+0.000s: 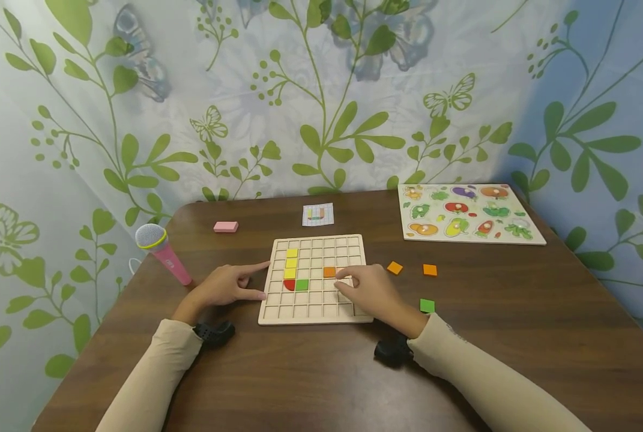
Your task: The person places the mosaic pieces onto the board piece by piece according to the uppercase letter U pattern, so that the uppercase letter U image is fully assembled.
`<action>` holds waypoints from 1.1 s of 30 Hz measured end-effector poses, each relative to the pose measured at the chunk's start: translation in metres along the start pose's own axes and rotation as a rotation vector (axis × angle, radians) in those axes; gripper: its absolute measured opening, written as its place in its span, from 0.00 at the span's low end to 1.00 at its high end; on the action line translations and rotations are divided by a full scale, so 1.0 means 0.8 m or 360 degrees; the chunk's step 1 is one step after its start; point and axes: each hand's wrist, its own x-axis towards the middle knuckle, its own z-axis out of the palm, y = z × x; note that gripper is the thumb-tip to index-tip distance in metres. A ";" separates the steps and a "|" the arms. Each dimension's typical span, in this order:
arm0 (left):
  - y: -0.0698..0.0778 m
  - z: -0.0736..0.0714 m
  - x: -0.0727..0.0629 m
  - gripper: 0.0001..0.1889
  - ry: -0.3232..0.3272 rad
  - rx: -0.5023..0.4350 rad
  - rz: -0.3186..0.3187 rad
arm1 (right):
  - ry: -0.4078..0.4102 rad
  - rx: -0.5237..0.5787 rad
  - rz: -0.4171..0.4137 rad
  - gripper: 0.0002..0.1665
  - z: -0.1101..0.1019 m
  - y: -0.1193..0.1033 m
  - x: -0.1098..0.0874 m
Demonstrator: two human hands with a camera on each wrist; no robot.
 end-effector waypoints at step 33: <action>0.002 0.000 -0.002 0.45 0.0005 -0.0032 -0.0005 | 0.0213 -0.0075 0.0249 0.11 -0.108 0.097 -0.140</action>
